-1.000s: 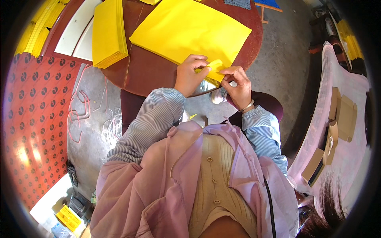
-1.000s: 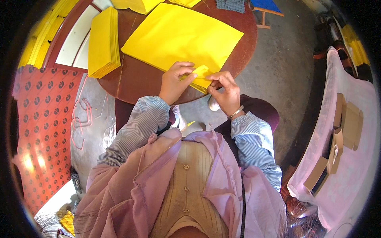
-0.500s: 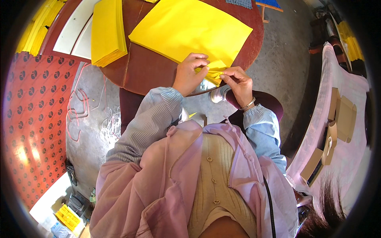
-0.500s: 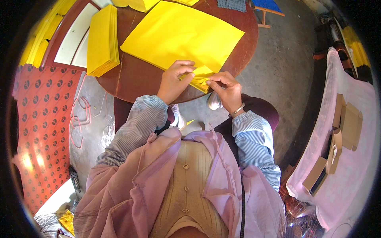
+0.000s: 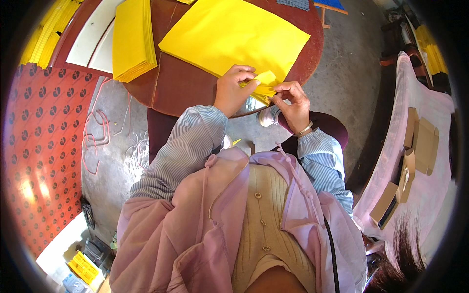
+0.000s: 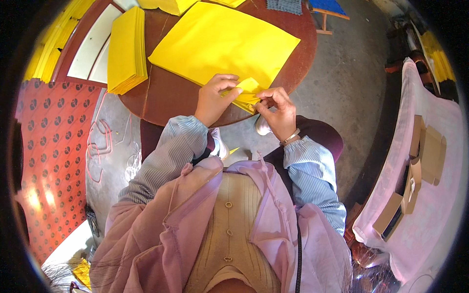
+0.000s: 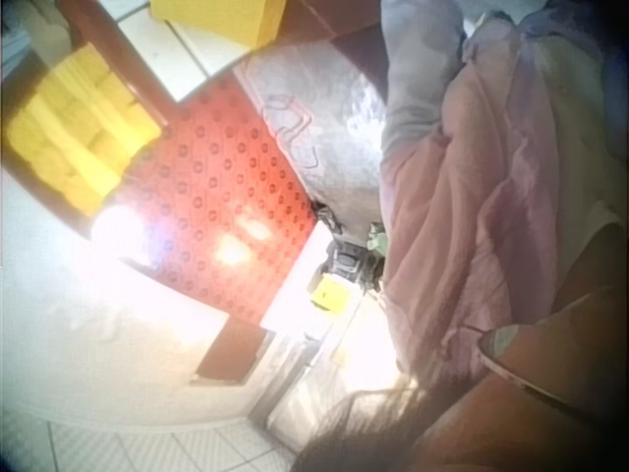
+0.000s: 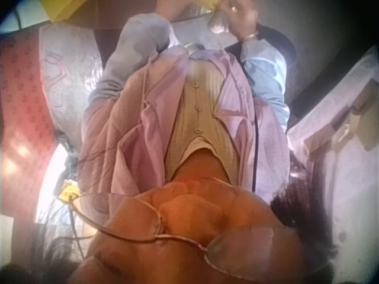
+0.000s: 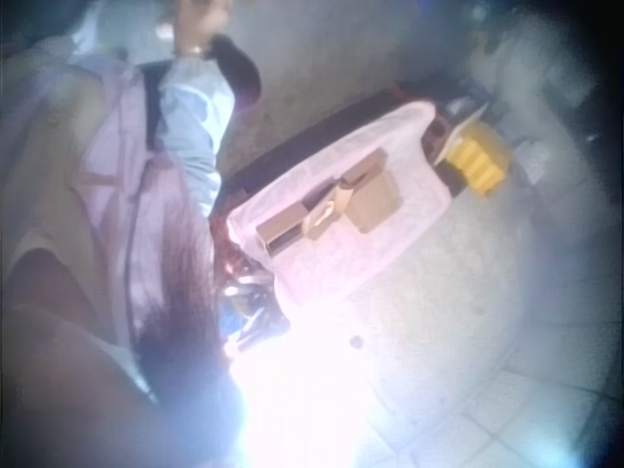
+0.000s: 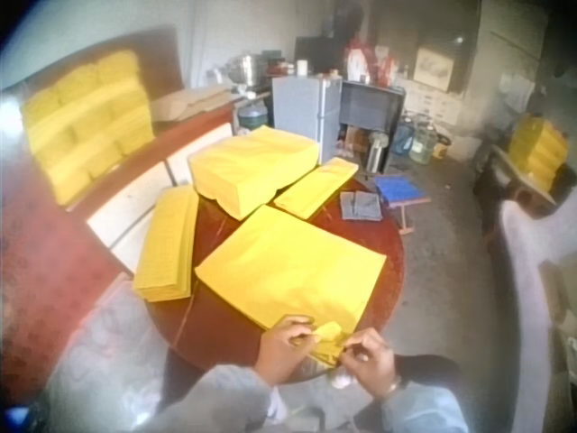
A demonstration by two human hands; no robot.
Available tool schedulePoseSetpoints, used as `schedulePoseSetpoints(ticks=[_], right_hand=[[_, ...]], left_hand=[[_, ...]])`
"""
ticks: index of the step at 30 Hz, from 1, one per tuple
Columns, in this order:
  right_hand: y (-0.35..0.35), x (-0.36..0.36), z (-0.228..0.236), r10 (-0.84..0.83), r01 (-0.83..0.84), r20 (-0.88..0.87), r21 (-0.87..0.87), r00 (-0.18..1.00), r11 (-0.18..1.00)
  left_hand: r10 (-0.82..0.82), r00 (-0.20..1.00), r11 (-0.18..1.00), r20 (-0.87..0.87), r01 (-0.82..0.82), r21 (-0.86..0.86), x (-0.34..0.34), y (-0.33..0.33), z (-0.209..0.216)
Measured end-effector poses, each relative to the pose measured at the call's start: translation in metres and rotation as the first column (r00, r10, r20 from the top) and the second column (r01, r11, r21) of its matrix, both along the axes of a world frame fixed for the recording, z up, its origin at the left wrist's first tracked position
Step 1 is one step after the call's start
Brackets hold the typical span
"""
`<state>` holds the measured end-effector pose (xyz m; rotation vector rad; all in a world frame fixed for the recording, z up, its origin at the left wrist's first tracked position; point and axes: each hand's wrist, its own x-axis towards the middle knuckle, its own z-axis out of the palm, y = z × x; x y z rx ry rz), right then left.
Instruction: The person folds yellow paper sheets on a table, pressing the creases and stacking the folded pieces. They repeatedly pick up sheets, fold them in half, and place them into a growing stack.
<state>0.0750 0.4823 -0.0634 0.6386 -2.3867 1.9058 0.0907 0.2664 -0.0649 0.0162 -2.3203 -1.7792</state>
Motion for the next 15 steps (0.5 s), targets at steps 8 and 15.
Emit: schedulePoseSetpoints(ticks=[8,15], right_hand=[[0.001,-0.003,0.006,0.036,-0.035,-0.026,0.027,0.999,0.999],[0.004,-0.005,0.014,0.063,-0.057,-0.052,0.105,0.997,0.993]], left_hand=[[-0.031,0.999,0.998,0.035,0.029,0.056,-0.001,-0.002,0.002],[-0.032,0.998,0.998,0.046,0.029,0.057,-0.001,-0.002,0.002]])
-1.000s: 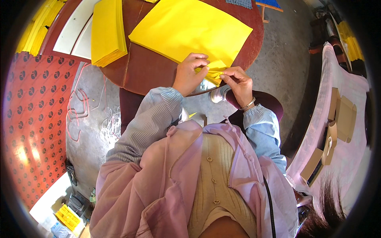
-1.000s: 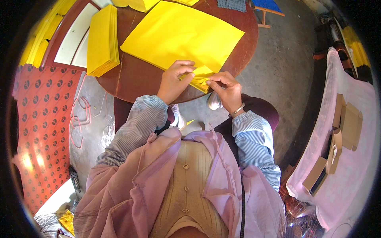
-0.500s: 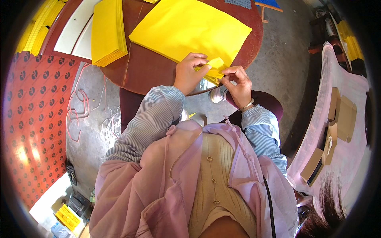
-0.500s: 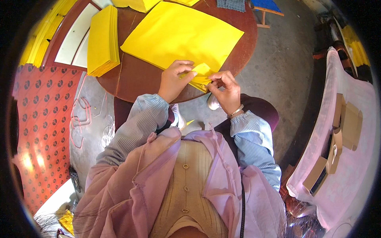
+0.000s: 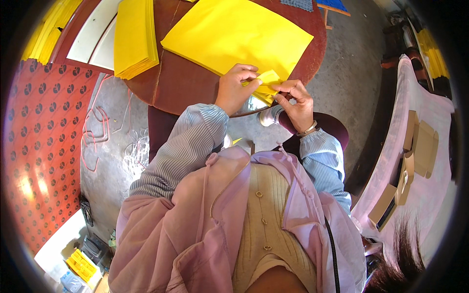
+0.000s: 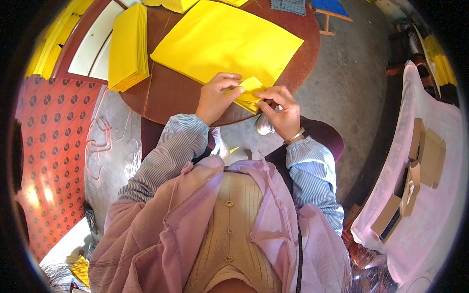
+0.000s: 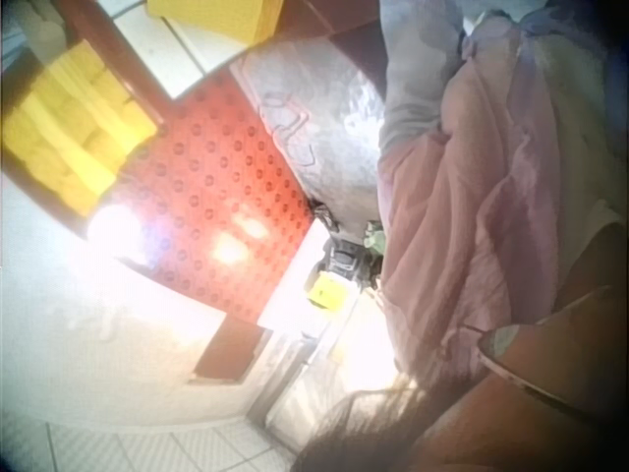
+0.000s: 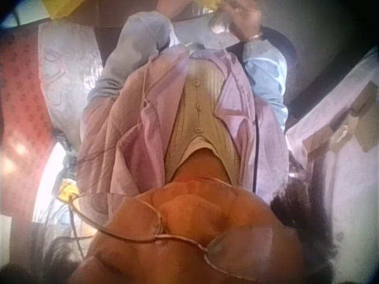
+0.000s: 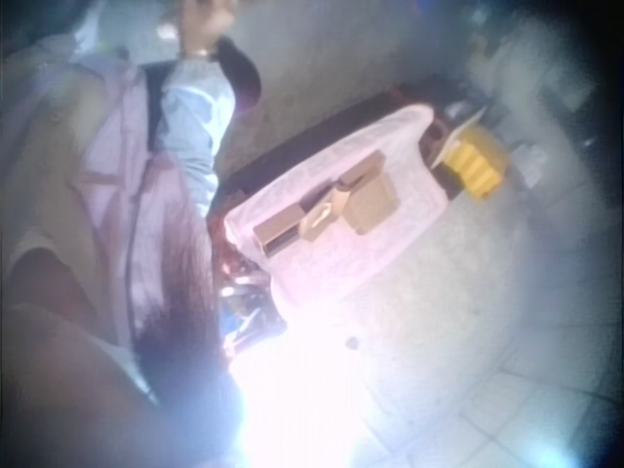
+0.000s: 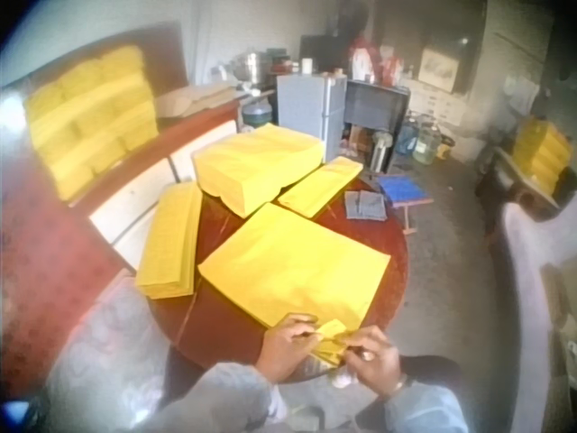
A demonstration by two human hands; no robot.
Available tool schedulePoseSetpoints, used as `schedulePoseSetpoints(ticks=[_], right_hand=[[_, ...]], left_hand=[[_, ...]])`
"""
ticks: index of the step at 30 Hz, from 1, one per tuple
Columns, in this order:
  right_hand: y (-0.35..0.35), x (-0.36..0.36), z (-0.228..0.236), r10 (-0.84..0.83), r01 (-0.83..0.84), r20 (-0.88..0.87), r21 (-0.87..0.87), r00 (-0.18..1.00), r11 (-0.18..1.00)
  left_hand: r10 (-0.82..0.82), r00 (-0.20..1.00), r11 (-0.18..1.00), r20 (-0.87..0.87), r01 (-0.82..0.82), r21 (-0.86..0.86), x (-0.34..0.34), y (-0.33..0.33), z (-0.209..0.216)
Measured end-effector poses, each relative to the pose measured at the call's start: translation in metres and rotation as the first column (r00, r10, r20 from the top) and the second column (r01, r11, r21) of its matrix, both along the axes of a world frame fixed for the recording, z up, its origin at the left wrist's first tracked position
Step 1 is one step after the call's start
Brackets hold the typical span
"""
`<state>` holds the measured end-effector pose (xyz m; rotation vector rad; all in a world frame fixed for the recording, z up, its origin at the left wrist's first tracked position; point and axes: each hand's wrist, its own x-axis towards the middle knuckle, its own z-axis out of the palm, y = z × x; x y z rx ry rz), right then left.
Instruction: The person folds yellow paper sheets on a table, pressing the creases and stacking the folded pieces. They repeatedly pick up sheets, fold them in half, and place them into a growing stack.
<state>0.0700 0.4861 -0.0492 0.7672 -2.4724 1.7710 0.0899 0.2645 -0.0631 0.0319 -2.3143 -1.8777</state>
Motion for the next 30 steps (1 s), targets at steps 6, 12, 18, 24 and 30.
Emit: schedulePoseSetpoints(ticks=[6,12,18,24,30], right_hand=[[0.005,-0.006,0.000,0.036,-0.036,-0.006,-0.006,0.999,0.999],[0.004,-0.009,-0.002,0.016,-0.016,0.016,0.008,1.000,1.000],[0.000,-0.009,-0.007,0.014,-0.004,0.096,-0.103,0.995,0.995],[-0.005,-0.006,-0.007,-0.032,0.036,0.049,-0.079,0.998,0.996],[-0.004,0.000,-0.001,-0.049,0.049,-0.006,-0.013,0.999,0.999]], left_hand=[[-0.026,1.000,0.999,0.013,0.027,-0.046,0.000,-0.002,-0.001],[-0.036,0.999,0.996,0.028,0.038,-0.080,0.001,-0.002,0.002],[-0.097,0.991,0.990,-0.089,0.086,-0.113,0.003,-0.007,0.006],[-0.023,0.996,0.988,-0.085,0.009,-0.155,0.006,0.003,0.005],[0.046,0.996,0.994,-0.072,-0.053,-0.091,0.003,0.005,0.000]])
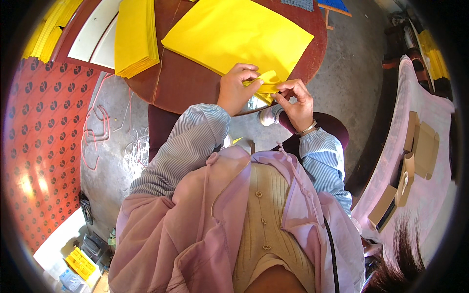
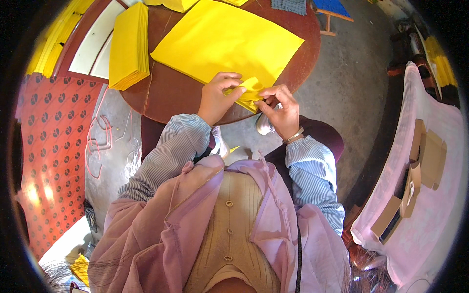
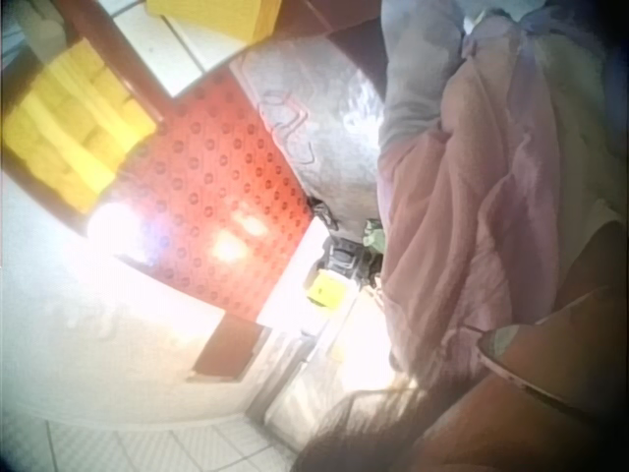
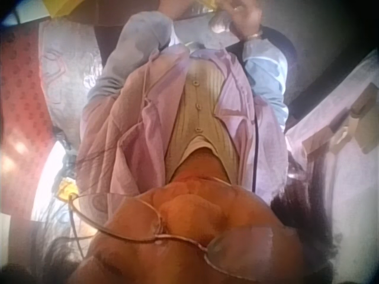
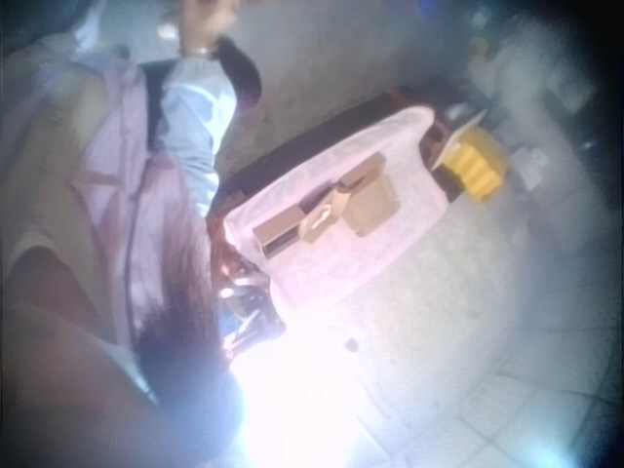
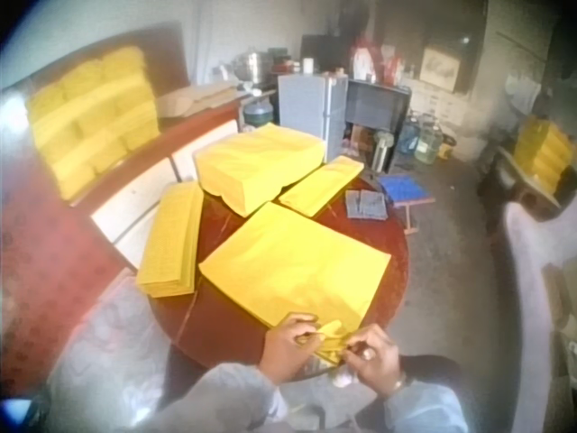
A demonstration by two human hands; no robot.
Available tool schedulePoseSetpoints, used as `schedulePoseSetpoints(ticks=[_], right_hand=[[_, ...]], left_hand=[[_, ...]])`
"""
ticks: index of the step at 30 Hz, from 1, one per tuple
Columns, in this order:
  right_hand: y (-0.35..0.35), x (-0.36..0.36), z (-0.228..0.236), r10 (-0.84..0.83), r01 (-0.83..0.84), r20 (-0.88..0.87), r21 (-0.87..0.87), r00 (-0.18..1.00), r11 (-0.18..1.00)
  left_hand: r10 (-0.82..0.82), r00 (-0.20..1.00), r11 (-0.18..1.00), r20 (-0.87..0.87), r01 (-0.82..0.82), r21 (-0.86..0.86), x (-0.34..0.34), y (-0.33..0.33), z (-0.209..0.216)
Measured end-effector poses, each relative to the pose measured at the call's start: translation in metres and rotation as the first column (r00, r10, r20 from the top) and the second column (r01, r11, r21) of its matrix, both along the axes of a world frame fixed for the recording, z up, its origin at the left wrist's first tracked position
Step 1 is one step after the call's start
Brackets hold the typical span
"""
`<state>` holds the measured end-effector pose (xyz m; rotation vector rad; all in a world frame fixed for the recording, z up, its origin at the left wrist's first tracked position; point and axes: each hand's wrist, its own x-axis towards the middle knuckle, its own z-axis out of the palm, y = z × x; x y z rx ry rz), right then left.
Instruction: The person folds yellow paper sheets on a table, pressing the creases and stacking the folded pieces. They repeatedly pick up sheets, fold them in half, and place them into a growing stack.
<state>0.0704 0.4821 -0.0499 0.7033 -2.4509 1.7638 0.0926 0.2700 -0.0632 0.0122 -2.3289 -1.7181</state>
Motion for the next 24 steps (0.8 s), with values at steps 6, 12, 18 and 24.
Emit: schedulePoseSetpoints(ticks=[6,12,18,24], right_hand=[[0.003,-0.003,-0.002,0.039,-0.038,-0.062,0.011,0.997,0.999],[0.003,-0.006,-0.009,0.044,-0.033,0.124,-0.088,0.991,0.996],[0.000,-0.007,-0.013,0.037,-0.025,0.099,-0.115,0.994,0.993],[0.002,0.001,-0.006,0.000,0.001,0.043,-0.009,0.999,1.000]], left_hand=[[-0.044,0.998,0.999,0.044,0.044,-0.008,-0.002,-0.004,-0.003],[-0.115,0.993,0.993,-0.008,0.115,-0.022,-0.001,-0.011,-0.003],[-0.113,0.991,0.990,-0.077,0.105,-0.095,0.003,-0.008,0.000],[-0.021,0.999,1.000,0.028,0.021,-0.001,0.001,-0.001,-0.001]])
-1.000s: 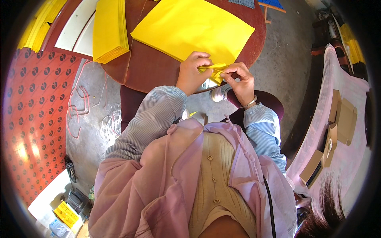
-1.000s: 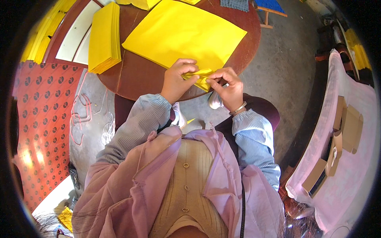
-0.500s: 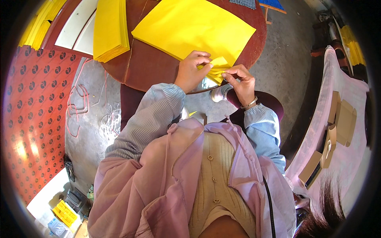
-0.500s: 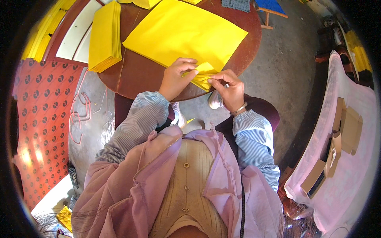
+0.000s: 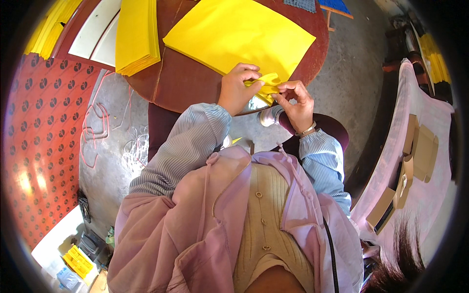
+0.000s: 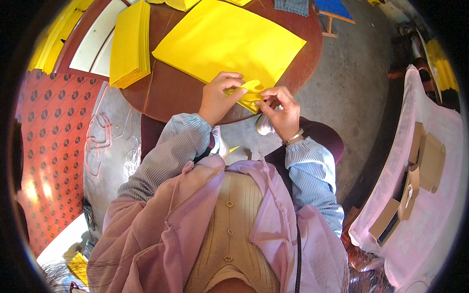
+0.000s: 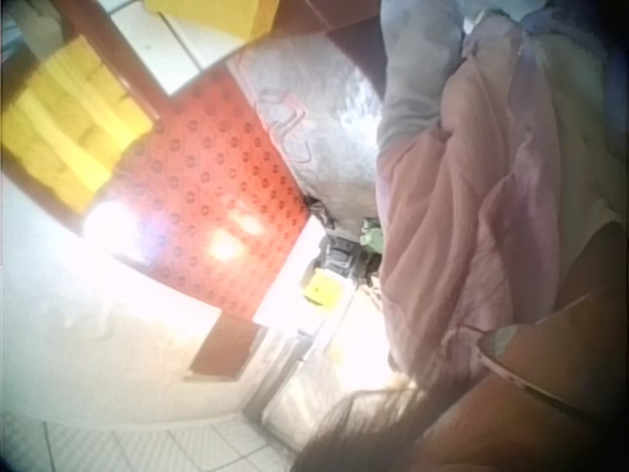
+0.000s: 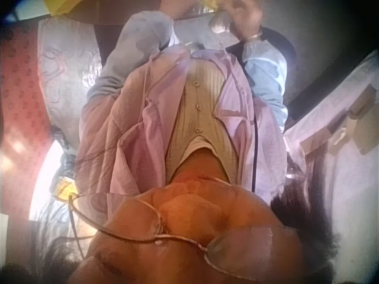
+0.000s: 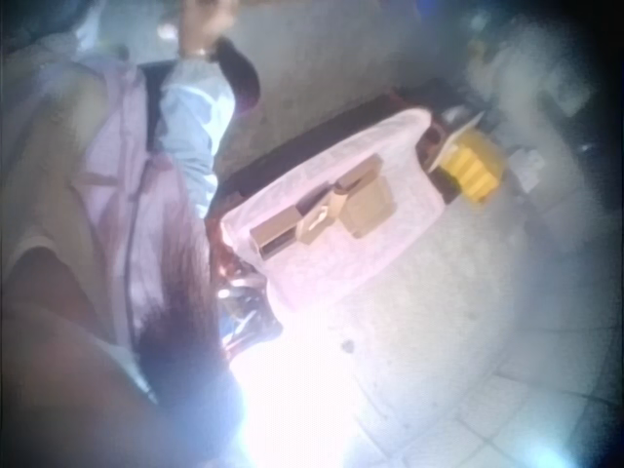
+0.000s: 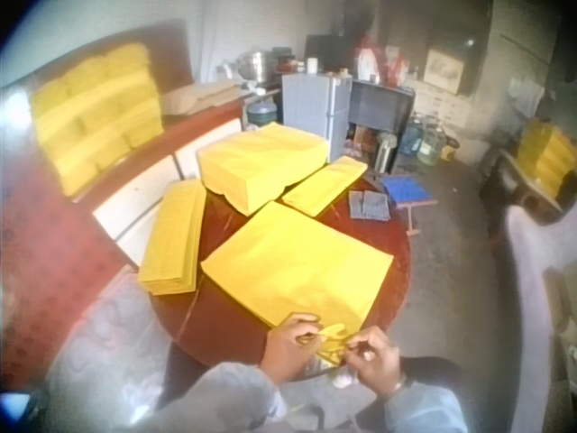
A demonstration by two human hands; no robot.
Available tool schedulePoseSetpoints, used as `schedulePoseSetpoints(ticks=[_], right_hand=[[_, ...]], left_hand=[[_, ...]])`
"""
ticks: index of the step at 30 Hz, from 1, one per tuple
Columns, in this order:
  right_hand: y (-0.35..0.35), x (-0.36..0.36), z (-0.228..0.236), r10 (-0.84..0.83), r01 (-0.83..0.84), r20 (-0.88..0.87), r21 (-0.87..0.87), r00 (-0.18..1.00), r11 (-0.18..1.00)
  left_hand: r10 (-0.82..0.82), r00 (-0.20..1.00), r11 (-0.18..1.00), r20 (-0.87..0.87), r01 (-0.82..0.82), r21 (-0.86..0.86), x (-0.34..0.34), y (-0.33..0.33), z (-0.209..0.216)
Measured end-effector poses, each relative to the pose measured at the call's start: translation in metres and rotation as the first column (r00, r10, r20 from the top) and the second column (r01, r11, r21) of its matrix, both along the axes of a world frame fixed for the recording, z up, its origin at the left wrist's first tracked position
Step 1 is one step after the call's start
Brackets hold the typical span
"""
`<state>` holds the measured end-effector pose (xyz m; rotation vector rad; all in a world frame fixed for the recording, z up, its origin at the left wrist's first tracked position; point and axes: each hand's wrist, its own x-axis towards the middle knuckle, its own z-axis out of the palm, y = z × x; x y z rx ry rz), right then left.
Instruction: The person folds yellow paper sheets on a table, pressing the creases and stacking the folded pieces. They repeatedly pick up sheets, fold them in half, and place them into a growing stack.
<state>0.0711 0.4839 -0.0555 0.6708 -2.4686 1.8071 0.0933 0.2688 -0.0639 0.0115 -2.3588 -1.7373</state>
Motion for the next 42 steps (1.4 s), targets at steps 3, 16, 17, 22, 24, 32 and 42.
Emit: schedulePoseSetpoints(ticks=[3,16,17,22,24,32,42], right_hand=[[0.001,-0.001,0.003,0.025,-0.019,-0.113,0.056,0.993,0.998],[-0.003,-0.006,-0.005,0.043,-0.026,0.108,-0.151,0.993,0.988],[-0.003,-0.006,-0.005,0.044,-0.030,0.093,-0.148,0.995,0.989],[-0.003,-0.006,-0.005,0.052,-0.033,0.112,-0.163,0.992,0.986],[-0.002,-0.006,-0.005,0.053,-0.033,0.119,-0.165,0.992,0.986],[-0.002,-0.005,-0.008,0.016,-0.013,0.032,-0.093,0.999,0.996],[-0.001,0.001,-0.002,0.017,-0.017,-0.061,-0.005,0.998,1.000]], left_hand=[[-0.014,1.000,1.000,0.012,0.014,-0.009,-0.001,-0.003,0.000],[-0.183,0.983,0.983,0.000,0.183,-0.019,0.000,-0.017,0.002],[-0.192,0.981,0.981,-0.012,0.192,-0.015,0.001,-0.017,0.002],[-0.215,0.977,0.977,0.015,0.215,-0.012,-0.002,-0.020,0.003],[-0.215,0.976,0.976,0.004,0.216,-0.014,-0.002,-0.020,0.002],[-0.084,0.994,0.996,-0.073,0.083,-0.009,-0.001,-0.009,-0.003],[-0.043,0.999,0.999,-0.026,0.043,0.002,0.000,-0.004,-0.001]])
